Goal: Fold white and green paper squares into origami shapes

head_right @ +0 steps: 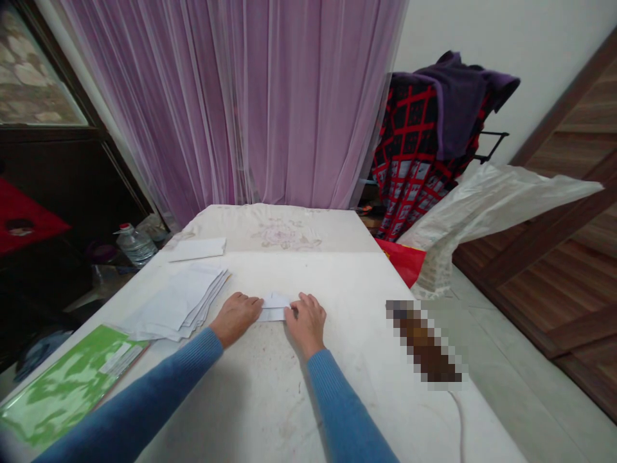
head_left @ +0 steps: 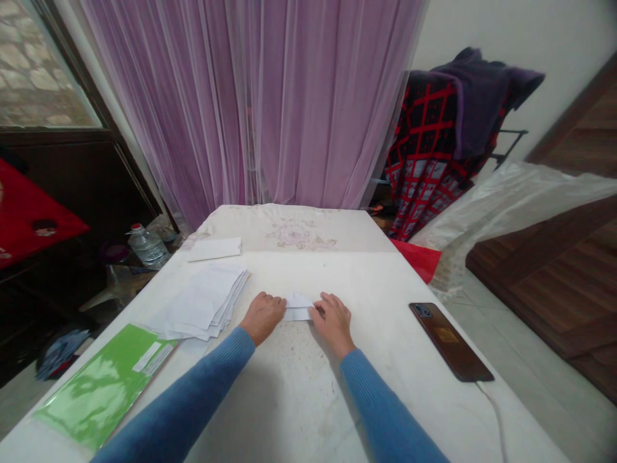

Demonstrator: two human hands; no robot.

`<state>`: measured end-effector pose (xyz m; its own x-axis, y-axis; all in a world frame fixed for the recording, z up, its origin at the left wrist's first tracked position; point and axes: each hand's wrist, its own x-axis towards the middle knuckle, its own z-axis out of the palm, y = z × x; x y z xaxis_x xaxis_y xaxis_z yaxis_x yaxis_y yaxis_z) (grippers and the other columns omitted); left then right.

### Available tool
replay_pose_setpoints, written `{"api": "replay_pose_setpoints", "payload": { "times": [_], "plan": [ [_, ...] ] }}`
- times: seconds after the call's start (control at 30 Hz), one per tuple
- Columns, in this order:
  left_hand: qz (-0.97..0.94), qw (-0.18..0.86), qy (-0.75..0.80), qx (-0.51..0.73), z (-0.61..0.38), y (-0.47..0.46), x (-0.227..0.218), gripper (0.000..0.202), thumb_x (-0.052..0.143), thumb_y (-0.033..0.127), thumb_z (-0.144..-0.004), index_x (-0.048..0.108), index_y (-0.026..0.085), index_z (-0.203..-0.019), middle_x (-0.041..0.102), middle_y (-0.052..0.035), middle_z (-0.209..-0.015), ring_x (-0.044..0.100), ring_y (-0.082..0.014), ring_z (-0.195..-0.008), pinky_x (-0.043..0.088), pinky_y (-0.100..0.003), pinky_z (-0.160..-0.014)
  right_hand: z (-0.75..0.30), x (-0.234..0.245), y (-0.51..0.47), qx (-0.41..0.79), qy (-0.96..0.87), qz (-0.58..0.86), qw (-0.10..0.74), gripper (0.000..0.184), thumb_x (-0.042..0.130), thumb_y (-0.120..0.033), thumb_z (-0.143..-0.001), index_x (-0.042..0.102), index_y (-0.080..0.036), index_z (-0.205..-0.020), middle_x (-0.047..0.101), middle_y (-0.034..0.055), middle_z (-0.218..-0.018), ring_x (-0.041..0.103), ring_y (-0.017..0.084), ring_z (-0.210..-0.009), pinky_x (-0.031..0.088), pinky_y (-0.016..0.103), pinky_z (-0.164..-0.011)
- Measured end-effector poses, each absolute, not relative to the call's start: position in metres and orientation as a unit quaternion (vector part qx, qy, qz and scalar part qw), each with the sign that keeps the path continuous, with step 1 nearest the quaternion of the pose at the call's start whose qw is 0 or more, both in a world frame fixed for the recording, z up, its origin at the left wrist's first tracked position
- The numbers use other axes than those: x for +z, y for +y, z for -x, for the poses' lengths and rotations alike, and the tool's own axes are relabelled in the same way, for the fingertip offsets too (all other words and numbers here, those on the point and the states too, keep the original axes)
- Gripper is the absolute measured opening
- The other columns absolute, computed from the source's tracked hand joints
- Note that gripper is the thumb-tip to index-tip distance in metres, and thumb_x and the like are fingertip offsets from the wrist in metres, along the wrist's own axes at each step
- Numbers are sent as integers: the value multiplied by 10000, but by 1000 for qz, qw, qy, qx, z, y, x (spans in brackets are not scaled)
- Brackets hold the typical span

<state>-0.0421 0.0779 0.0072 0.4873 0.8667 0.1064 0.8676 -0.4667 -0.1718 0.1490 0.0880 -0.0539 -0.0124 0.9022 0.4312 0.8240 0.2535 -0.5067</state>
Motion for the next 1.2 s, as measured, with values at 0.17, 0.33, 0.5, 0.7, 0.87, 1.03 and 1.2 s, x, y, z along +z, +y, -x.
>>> {"api": "replay_pose_setpoints", "payload": {
  "times": [0.17, 0.33, 0.5, 0.7, 0.87, 1.03, 1.2],
  "plan": [
    [842, 85, -532, -30, 45, 74, 5, 168, 482, 214, -940, 635, 145, -945, 699, -105, -900, 663, -224, -826, 455, -342, -739, -141, -56, 93, 67, -686, 610, 390, 178, 541, -292, -840, 686, -223, -764, 703, 87, -1098, 547, 290, -1147, 388, 481, -957],
    [823, 53, -560, -77, 49, 72, -5, 174, 514, 263, -934, 649, 181, -1008, 694, -92, -1030, 638, -229, -934, 477, -349, -798, -141, -54, 91, 75, -682, 606, 402, 144, 552, -275, -823, 675, -220, -772, 719, 66, -1052, 560, 281, -1137, 379, 455, -973],
    [795, 30, -585, -159, 55, 70, -18, 307, 518, 288, -932, 589, 185, -1213, 662, -101, -1186, 622, -223, -1030, 493, -357, -902, -144, -46, 90, 121, -687, 572, 431, 187, 516, -299, -848, 670, -222, -776, 728, 34, -849, 645, 216, -896, 456, 344, -842],
    [756, 22, -604, -251, 62, 70, -13, 506, 507, 336, -932, 407, 182, -1403, 579, -128, -1323, 564, -238, -1183, 469, -382, -999, -161, -8, 91, 15, -652, 522, 550, 222, 475, -310, -910, 663, -206, -855, 727, 74, -932, 640, 222, -939, 441, 375, -894],
    [751, 8, -600, -274, 59, 65, -14, 533, 514, 340, -921, 386, 202, -1420, 562, -130, -1345, 544, -248, -1217, 464, -409, -1012, -164, 16, 75, -100, -759, 474, 435, 168, 505, -211, -919, 663, -220, -865, 704, 52, -892, 576, 224, -1010, 348, 397, -963],
    [771, -14, -577, -269, 45, 47, -19, 503, 589, 295, -874, 467, 228, -1357, 571, -111, -1321, 540, -242, -1201, 464, -404, -1000, -144, -2, 56, -101, -848, 405, 327, 185, 511, -185, -921, 650, -224, -803, 657, 29, -787, 536, 194, -868, 341, 368, -901],
    [778, -21, -579, -242, 35, 37, -12, 304, 606, 219, -851, 629, 247, -1152, 630, -73, -1102, 579, -214, -1014, 483, -364, -885, -130, -13, 52, -79, -853, 396, 332, 167, 497, -212, -933, 652, -222, -873, 634, 34, -762, 517, 196, -825, 350, 370, -880]
  ]
}}
